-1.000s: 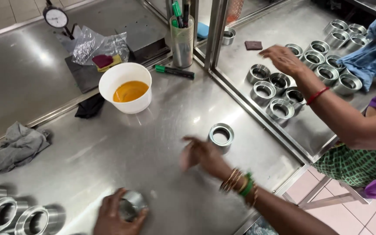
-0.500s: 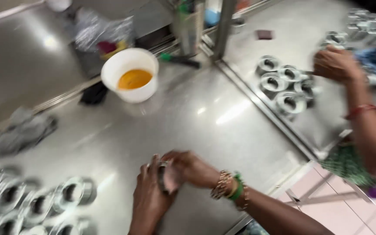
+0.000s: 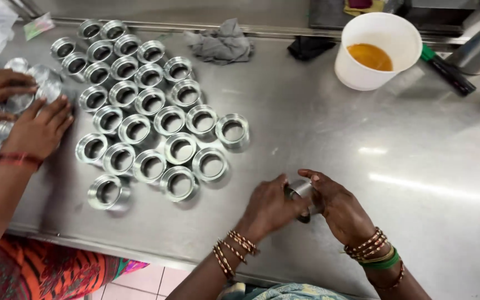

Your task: Marking the inside of metal rings with a permanent marker and wiping them clean.

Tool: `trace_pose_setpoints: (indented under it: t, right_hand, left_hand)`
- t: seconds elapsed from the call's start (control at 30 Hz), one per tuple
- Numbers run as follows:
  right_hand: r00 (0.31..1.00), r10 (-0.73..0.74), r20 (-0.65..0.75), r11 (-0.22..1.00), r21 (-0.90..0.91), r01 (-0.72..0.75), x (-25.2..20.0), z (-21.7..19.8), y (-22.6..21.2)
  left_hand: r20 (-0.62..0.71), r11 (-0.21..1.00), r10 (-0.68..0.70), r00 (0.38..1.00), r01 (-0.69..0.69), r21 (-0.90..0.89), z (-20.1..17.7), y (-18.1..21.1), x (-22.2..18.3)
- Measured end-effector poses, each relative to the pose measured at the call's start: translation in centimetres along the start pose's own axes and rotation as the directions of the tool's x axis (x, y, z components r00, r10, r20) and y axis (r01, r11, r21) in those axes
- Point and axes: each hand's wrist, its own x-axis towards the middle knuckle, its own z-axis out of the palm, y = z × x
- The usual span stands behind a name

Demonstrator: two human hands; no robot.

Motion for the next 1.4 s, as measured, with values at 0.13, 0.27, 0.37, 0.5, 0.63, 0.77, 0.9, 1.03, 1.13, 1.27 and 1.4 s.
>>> trace_pose_setpoints:
  t: [0.13, 0.27, 0.37, 0.5, 0.63, 0.77, 0.9, 1.03, 1.13, 1.27, 1.4]
  right_hand:
    - [0.974, 0.140, -0.179, 0.990, 0.009, -0.140, -1.0, 5.8, -5.0]
    - [0.981, 0.107, -0.159, 0.994, 0.006, -0.108, -1.1, 5.7, -4.2]
    - [0.989, 0.010, -0.151, 0.996, -0.090, -0.023, -1.0, 5.0, -3.3]
    - [0.939, -0.284, -0.193, 0.773, -0.625, 0.105, -0.9, 4.6, -5.9]
    - [0.836, -0.525, -0.160, 0.651, -0.708, 0.273, 4.4, -3.1, -8.2]
    - [0.609, -0.792, -0.036, 0.011, -0.999, -0.044, 11.2, -4.2, -12.0]
    - [0.647, -0.746, 0.155, -0.050, -0.983, 0.178, 17.5, 2.5, -10.4]
    - [0.749, -0.597, 0.287, 0.055, -0.917, 0.395, 22.5, 10.0, -5.7]
    - [0.831, -0.479, 0.285, 0.226, -0.874, 0.430, 24.7, 13.5, -4.1]
    - [0.870, -0.388, 0.303, 0.396, -0.798, 0.454, 26.1, 15.6, -3.9]
    - [0.912, -0.316, 0.261, 0.404, -0.833, 0.378, 27.0, 17.3, -4.0]
  left_hand:
    - [-0.205, 0.992, -0.060, 0.977, 0.080, 0.093, 2.2, -3.8, 1.2]
    - [-0.393, 0.819, 0.555, 0.733, -0.565, 0.103, 4.8, -5.7, 1.4]
    - [-0.230, 0.904, 0.341, 0.911, -0.385, -0.185, 3.2, -5.8, 2.1]
    - [-0.283, 0.926, 0.356, 0.891, -0.378, -0.025, -1.1, -6.4, 1.3]
    - [-0.177, 0.932, 0.219, 0.959, -0.152, 0.330, -4.8, -7.3, -0.6]
    - [-0.169, 0.820, 0.382, 0.909, -0.249, 0.515, -3.7, -10.5, 0.0]
    - [-0.200, 0.735, 0.559, 0.804, -0.369, 0.569, -2.9, -12.2, -0.4]
    - [-0.251, 0.737, 0.599, 0.760, -0.401, 0.544, -2.8, -13.4, -0.1]
    - [-0.241, 0.746, 0.557, 0.795, -0.351, 0.566, -4.0, -14.2, -0.1]
    - [-0.263, 0.679, 0.648, 0.715, -0.387, 0.623, -5.7, -15.6, 0.1]
    - [-0.184, 0.629, 0.691, 0.699, -0.457, 0.629, -6.9, -16.2, 0.7]
